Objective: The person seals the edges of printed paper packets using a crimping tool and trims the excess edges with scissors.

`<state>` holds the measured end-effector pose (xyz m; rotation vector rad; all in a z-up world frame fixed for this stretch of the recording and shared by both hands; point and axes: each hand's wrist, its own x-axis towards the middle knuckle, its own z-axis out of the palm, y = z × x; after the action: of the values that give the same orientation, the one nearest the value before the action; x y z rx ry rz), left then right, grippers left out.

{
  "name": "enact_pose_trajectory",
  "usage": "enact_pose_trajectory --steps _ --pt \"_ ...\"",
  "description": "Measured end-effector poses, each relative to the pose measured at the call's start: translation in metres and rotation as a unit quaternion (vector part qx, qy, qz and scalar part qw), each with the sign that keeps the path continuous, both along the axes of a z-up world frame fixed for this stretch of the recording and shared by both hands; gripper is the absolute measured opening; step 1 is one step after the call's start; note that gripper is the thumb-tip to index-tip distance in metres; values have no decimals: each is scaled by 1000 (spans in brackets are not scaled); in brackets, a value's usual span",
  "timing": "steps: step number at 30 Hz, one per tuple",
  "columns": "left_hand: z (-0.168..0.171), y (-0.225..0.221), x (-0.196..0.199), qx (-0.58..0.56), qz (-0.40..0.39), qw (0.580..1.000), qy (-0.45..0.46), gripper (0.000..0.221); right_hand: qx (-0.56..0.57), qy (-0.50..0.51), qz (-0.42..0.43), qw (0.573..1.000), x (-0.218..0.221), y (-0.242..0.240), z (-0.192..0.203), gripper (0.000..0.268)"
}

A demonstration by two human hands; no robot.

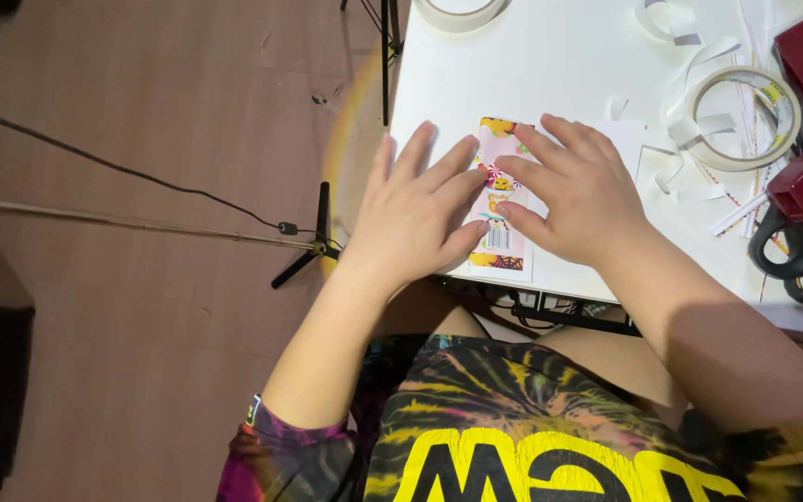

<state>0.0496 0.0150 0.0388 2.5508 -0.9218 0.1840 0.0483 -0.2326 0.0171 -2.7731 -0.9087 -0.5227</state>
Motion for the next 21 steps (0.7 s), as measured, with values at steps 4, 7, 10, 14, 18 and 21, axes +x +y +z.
enact_pose_trajectory --steps 4,7,10,14,18,21 --pt "-3 -10 14 -15 -56 994 -87 36 16 -67 4 998 -1 -4 -9 34" --pt "-16 -17 22 -12 -46 995 -93 44 29 -86 -46 995 0 -7 -23 34" --pt "-21 -16 22 5 -37 996 -77 67 35 -95 -49 994 -2 -5 -20 32" --pt "-22 -16 23 4 -33 998 -55 72 33 -78 -48 995 -2 -5 -18 33" --pt "-21 -15 24 7 -30 999 -45 72 30 -70 -50 996 -1 -4 -17 34" --pt "-19 -15 23 6 -29 999 -38 73 31 -79 -46 995 -1 -3 -14 32"
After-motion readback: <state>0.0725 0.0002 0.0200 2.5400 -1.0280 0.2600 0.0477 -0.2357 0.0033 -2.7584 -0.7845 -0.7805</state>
